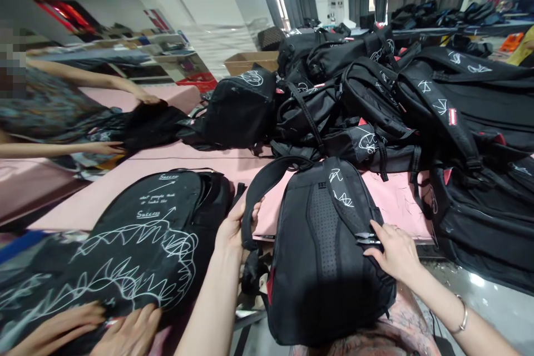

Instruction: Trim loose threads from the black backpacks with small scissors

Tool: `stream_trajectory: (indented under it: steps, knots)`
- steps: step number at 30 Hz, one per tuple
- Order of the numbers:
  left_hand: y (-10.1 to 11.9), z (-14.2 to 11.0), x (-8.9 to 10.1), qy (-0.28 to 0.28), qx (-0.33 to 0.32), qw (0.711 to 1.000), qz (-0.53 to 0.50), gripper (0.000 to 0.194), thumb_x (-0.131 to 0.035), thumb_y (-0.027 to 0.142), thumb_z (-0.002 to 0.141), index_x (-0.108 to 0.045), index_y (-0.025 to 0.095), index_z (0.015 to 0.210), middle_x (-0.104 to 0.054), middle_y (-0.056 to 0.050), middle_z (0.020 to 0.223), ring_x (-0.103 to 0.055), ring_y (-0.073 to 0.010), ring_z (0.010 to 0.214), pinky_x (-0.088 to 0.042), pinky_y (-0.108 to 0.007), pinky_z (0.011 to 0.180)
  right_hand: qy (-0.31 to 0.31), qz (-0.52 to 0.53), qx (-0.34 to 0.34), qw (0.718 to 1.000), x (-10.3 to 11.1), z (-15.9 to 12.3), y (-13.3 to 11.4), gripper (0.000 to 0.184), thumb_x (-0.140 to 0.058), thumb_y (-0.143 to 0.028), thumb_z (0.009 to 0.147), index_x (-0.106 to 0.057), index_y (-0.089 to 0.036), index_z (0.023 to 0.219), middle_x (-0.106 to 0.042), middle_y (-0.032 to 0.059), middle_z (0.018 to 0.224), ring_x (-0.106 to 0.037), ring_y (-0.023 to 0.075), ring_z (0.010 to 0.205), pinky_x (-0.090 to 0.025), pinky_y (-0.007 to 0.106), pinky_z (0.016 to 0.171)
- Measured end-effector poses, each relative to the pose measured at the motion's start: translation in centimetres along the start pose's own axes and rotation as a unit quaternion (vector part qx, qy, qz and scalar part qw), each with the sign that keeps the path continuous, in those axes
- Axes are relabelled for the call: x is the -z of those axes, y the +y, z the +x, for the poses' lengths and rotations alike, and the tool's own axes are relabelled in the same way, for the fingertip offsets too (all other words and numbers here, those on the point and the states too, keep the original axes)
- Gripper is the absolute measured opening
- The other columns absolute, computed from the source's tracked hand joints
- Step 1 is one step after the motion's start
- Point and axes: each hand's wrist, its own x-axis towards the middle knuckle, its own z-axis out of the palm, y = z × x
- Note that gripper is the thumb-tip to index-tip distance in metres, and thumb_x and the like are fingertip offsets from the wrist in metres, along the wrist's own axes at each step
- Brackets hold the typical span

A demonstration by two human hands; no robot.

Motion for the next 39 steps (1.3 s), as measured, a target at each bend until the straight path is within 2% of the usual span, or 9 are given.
stream_trajectory:
  steps: [6,12,18,24,28,31,34,36,39]
  knots:
    - [-0.2,0.3,0.5,-0.012,0.038,0.997,-0.069,0.019,-0.041,0.013,0.082,-0.058,0.016,0.091,-0.068,-0.005,0.081,-0.063,-0.0112,0.067,-0.054,-0.016,0.053,-0.039,-0.071,0.004,0.997,-1.0,0.5,-1.2,0.046,-0.045,-0.027,0.086,-0.042,-0.014,0.130,-0.058,0.0105,0.094,-0.056,0.0220,0.081,-0.044,0.033,0.072]
    - [-0.5,0.4,0.1,-0.010,0.037,0.997,-0.068,0.018,-0.043,0.016,0.082,-0.057,0.013,0.093,-0.068,-0.009,0.079,-0.065,-0.0184,0.072,-0.056,-0.024,0.054,-0.124,-0.081,-0.030,0.989,-0.3,2.8,-2.4,0.062,-0.064,-0.047,0.072,-0.052,-0.008,0.118,-0.060,0.0137,0.094,-0.058,0.0260,0.083,-0.045,0.034,0.070]
    - [-0.1,0.2,0.0,-0.008,-0.012,1.000,-0.026,0.023,-0.042,0.017,0.082,-0.052,0.007,0.100,-0.066,-0.013,0.071,-0.065,-0.0181,0.062,-0.054,-0.023,0.049,-0.176,-0.062,-0.029,0.982,0.1,4.3,-2.9,0.024,-0.065,-0.027,0.069,-0.059,-0.011,0.086,-0.062,0.0119,0.086,-0.060,0.0258,0.082,-0.045,0.031,0.068]
    - [-0.5,0.5,1.0,0.020,-0.112,0.989,0.100,0.031,-0.051,0.033,0.074,-0.053,0.010,0.095,-0.061,-0.006,0.061,-0.064,-0.0236,0.062,-0.053,-0.036,0.056,-0.144,-0.029,-0.048,0.988,0.9,4.7,-2.1,0.024,-0.048,-0.020,0.072,-0.061,-0.011,0.089,-0.064,0.0113,0.087,-0.062,0.0240,0.080,-0.044,0.030,0.068]
    - [-0.9,1.2,1.9,0.067,-0.201,0.945,0.247,0.028,-0.058,0.035,0.068,-0.057,0.015,0.087,-0.062,-0.007,0.080,-0.061,-0.0240,0.083,-0.049,-0.037,0.077,-0.010,0.020,-0.078,0.997,1.8,5.3,1.1,0.042,-0.045,-0.020,0.075,-0.054,-0.016,0.116,-0.063,0.0081,0.107,-0.060,0.0217,0.093,-0.044,0.030,0.078]
    - [-1.6,2.0,1.8,0.093,-0.255,0.892,0.361,0.015,-0.056,0.023,0.065,-0.060,0.017,0.079,-0.059,-0.008,0.094,-0.055,-0.0253,0.099,-0.040,-0.037,0.091,0.062,0.004,-0.082,0.995,2.0,6.0,3.1,0.040,-0.042,-0.014,0.077,-0.054,-0.020,0.115,-0.062,0.0053,0.109,-0.059,0.0199,0.094,-0.043,0.029,0.077]
    - [-2.8,3.0,0.5,0.063,-0.273,0.851,0.445,0.012,-0.051,0.015,0.067,-0.062,0.017,0.071,-0.059,-0.009,0.089,-0.057,-0.0254,0.095,-0.039,-0.038,0.090,-0.018,-0.017,-0.087,0.996,1.3,7.2,2.7,0.033,-0.040,-0.010,0.079,-0.060,-0.019,0.104,-0.063,0.0079,0.101,-0.059,0.0219,0.092,-0.042,0.029,0.073]
    - [-3.5,4.0,-0.7,0.038,-0.283,0.832,0.475,0.017,-0.050,0.015,0.070,-0.064,0.016,0.080,-0.061,-0.011,0.093,-0.057,-0.0255,0.096,-0.040,-0.038,0.090,-0.079,-0.015,-0.089,0.993,0.4,8.3,1.1,0.030,-0.041,-0.012,0.080,-0.061,-0.016,0.103,-0.062,0.0113,0.098,-0.059,0.0237,0.090,-0.042,0.030,0.072]
    - [-4.0,5.8,-2.4,-0.002,-0.305,0.818,0.489,0.026,-0.048,0.020,0.077,-0.062,0.016,0.098,-0.061,-0.011,0.107,-0.054,-0.0226,0.105,-0.038,-0.034,0.094,-0.092,0.020,-0.085,0.992,-1.3,10.9,-2.1,0.031,-0.044,-0.029,0.085,-0.056,-0.012,0.109,-0.062,0.0146,0.099,-0.060,0.0252,0.089,-0.042,0.032,0.073]
